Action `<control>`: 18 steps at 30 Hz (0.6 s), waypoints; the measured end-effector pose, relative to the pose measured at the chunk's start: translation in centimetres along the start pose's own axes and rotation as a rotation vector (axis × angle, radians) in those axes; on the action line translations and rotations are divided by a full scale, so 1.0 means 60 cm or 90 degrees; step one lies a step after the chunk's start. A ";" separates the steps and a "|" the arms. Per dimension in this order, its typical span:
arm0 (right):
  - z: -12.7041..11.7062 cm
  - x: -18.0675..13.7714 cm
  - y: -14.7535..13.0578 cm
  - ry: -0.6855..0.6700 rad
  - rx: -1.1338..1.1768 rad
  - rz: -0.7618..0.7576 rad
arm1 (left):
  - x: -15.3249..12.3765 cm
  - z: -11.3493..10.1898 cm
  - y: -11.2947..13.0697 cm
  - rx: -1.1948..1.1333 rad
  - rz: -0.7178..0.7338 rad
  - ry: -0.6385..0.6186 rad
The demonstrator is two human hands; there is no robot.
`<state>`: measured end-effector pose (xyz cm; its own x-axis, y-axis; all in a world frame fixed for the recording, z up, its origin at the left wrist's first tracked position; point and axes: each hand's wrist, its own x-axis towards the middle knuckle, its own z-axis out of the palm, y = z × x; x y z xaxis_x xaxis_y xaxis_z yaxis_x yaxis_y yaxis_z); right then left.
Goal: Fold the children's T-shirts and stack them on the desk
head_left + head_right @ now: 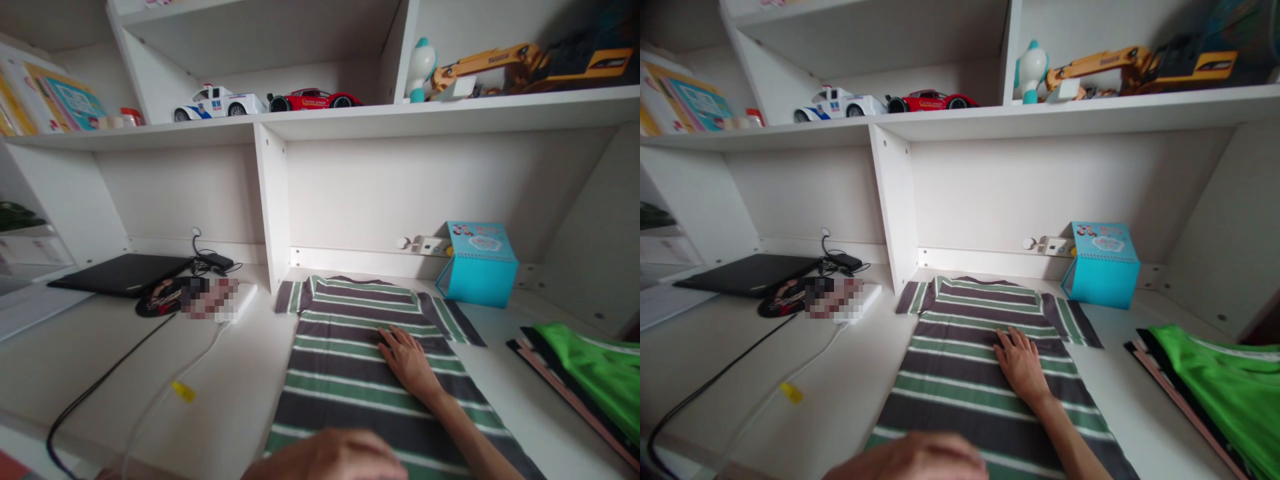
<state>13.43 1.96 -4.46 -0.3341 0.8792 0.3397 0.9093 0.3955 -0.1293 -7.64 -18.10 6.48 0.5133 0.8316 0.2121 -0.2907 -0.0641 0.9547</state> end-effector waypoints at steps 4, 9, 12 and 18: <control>0.006 -0.004 0.003 0.013 0.000 -0.008 | 0.184 -0.082 -0.031 0.620 -0.048 0.005; 0.013 -0.011 0.008 0.034 -0.008 -0.003 | 0.291 -0.224 -0.102 0.970 -0.286 0.164; 0.021 -0.017 0.018 0.024 -0.018 -0.012 | 0.285 -0.279 -0.116 0.973 -0.336 0.169; 0.027 -0.022 0.041 -0.035 -0.028 -0.025 | 0.272 -0.324 -0.114 0.964 -0.374 0.267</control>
<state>15.68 2.19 -6.76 -0.3820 0.8768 0.2920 0.9048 0.4192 -0.0752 -12.96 6.63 -0.65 -0.0464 0.9977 -0.0502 0.9645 0.0578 0.2578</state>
